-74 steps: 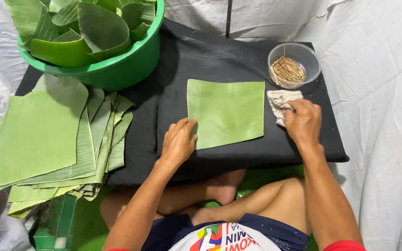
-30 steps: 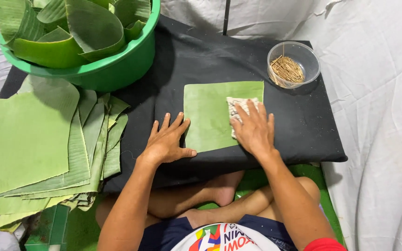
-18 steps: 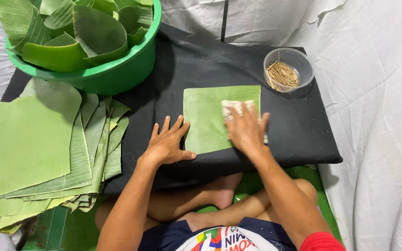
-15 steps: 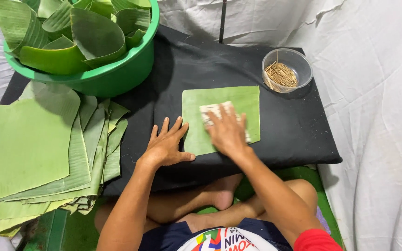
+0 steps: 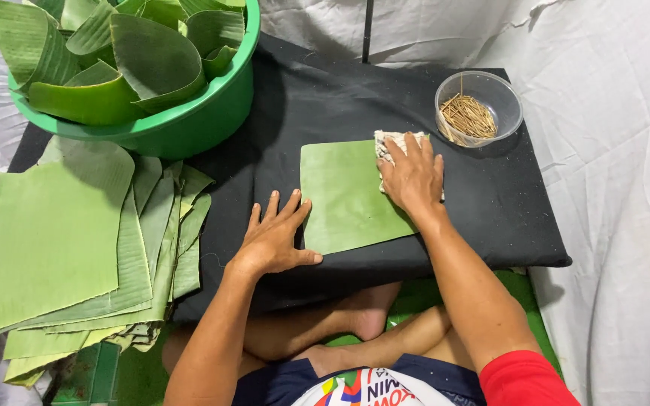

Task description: Cleaning banana leaves with a cloth and folding them for use.

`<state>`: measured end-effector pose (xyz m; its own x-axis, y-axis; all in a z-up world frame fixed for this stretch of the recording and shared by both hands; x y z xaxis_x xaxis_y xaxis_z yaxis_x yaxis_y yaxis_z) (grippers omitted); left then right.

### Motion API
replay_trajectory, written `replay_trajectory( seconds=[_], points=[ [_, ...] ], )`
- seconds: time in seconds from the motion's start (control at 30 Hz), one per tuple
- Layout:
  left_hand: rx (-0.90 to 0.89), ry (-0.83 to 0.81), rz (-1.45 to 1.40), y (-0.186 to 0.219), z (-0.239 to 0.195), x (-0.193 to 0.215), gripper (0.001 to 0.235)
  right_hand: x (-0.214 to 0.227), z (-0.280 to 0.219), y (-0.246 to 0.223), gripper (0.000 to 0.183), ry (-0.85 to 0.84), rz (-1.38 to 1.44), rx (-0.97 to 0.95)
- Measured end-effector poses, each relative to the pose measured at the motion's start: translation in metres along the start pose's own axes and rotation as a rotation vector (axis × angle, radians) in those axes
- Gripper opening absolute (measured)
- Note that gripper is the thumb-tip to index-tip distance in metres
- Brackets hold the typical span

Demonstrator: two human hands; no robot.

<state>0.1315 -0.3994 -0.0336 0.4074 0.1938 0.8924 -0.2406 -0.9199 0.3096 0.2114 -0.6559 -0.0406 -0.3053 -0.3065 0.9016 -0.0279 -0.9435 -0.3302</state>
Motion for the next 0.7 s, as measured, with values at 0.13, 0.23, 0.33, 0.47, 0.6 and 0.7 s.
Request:
replay_trajectory(
  seconds=[0.13,0.23,0.33,0.47,0.6,0.7],
  points=[
    [0.004,0.006,0.016,-0.002,0.0,-0.002,0.111,-0.008,0.0,-0.002,0.045,-0.002,-0.03,-0.066],
    [-0.008,0.011,0.005,-0.001,0.0,0.0,0.111,-0.016,0.001,-0.012,0.049,0.013,-0.06,-0.057],
    [-0.01,0.005,-0.001,0.0,0.002,-0.001,0.111,-0.028,-0.004,-0.038,0.046,-0.037,-0.049,-0.036],
    [0.006,-0.007,0.01,0.0,0.002,-0.001,0.112,-0.036,-0.006,-0.068,0.048,-0.067,0.016,0.12],
    [0.009,-0.004,-0.013,-0.002,0.002,-0.003,0.112,-0.029,0.007,-0.042,0.045,0.017,-0.012,0.08],
    [0.007,-0.003,-0.012,0.0,0.001,-0.001,0.112,-0.021,0.017,-0.015,0.044,0.086,-0.024,0.04]
  ],
)
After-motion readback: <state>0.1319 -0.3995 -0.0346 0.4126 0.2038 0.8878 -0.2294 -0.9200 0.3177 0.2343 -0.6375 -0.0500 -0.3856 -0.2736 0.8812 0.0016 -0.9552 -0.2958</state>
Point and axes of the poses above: each hand's wrist, its own z-axis towards the middle knuckle, its own x-axis out of the back of the hand, y = z × x, the point moved 9 cm from there along z, towards the middle knuckle, and after that the axes turned 10 degrees about y, right-handed, at the moved point
